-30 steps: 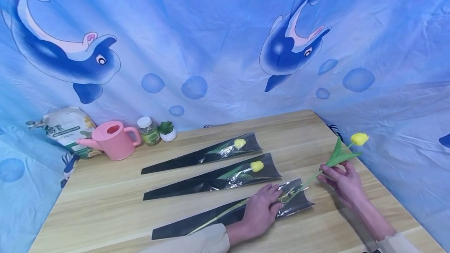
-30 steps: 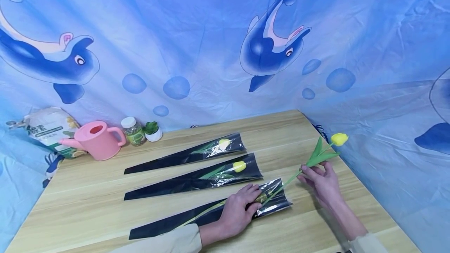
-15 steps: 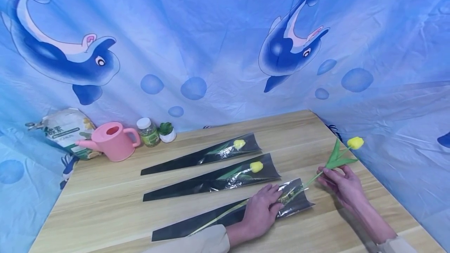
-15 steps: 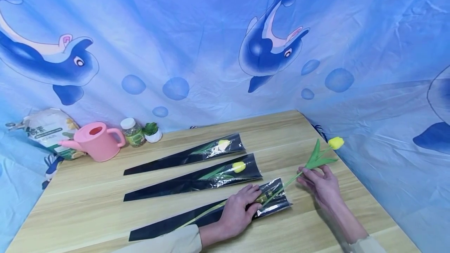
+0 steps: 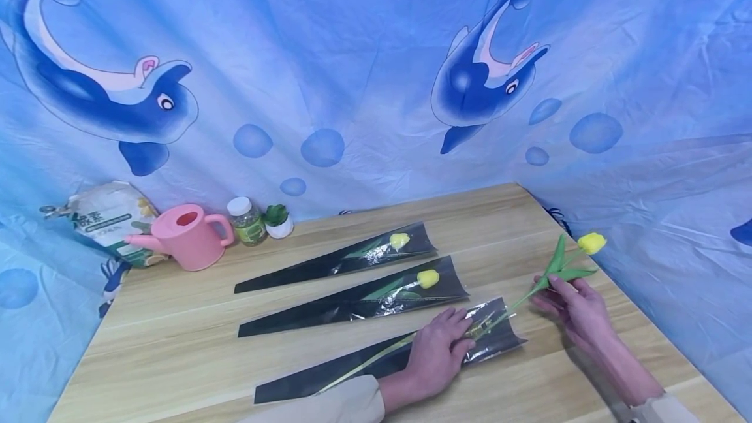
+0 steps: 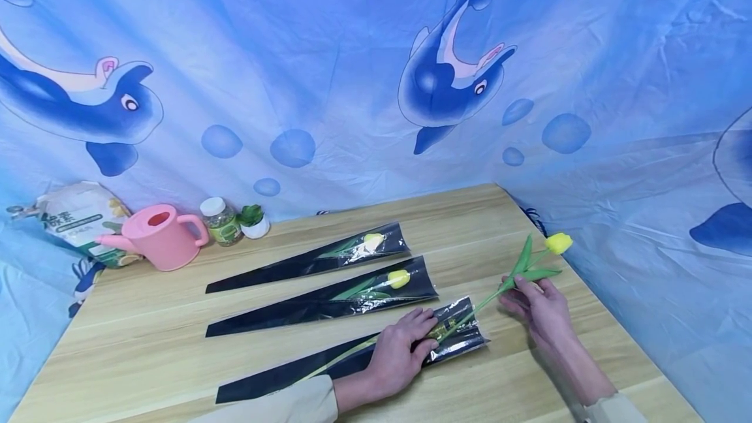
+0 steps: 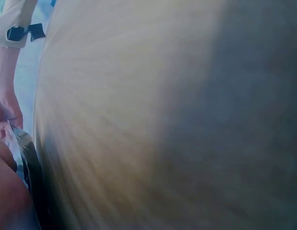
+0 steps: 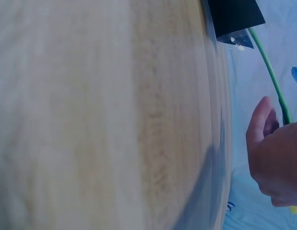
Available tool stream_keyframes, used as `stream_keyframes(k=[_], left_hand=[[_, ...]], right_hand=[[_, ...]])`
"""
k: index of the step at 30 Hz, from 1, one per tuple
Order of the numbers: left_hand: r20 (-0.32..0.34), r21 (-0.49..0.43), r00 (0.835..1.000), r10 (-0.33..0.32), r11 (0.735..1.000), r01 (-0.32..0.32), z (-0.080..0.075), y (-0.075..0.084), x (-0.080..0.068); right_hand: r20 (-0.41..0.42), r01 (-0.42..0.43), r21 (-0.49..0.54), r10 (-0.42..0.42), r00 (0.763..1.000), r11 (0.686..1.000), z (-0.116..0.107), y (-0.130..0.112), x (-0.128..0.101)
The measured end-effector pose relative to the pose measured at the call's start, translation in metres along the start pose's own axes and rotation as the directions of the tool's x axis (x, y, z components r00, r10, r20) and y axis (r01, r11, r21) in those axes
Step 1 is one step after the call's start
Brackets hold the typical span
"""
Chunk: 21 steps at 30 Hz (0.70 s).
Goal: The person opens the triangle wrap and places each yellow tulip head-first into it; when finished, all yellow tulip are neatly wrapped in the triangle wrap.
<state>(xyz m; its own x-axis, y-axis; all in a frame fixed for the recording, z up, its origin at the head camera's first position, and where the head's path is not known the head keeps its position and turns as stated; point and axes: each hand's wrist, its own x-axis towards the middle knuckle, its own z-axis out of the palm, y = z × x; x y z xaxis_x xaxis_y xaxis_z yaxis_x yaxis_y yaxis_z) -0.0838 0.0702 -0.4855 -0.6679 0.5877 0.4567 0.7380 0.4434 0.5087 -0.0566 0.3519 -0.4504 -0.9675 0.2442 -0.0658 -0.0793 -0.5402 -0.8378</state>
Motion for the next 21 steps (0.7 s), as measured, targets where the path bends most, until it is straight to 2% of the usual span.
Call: stream_keyframes(k=[7, 15, 21], left_hand=[[-0.01, -0.01, 1.0, 0.01, 1.0, -0.01, -0.0005, -0.0005, 0.0001], [-0.025, -0.011, 1.0, 0.014, 1.0, -0.014, -0.0013, 0.0001, 0.0005], [-0.027, -0.005, 1.0, 0.011, 1.0, -0.011, -0.0016, 0.0007, 0.0007]], right_hand=[[-0.043, -0.014, -0.055, 0.011, 0.999, 0.998, 0.0003, -0.0012, -0.0018], [-0.015, 0.011, -0.114, -0.013, 1.0, 0.993, 0.0011, 0.0011, -0.0028], [-0.016, 0.012, -0.122, -0.014, 1.0, 0.992, 0.0025, 0.0022, -0.0063]])
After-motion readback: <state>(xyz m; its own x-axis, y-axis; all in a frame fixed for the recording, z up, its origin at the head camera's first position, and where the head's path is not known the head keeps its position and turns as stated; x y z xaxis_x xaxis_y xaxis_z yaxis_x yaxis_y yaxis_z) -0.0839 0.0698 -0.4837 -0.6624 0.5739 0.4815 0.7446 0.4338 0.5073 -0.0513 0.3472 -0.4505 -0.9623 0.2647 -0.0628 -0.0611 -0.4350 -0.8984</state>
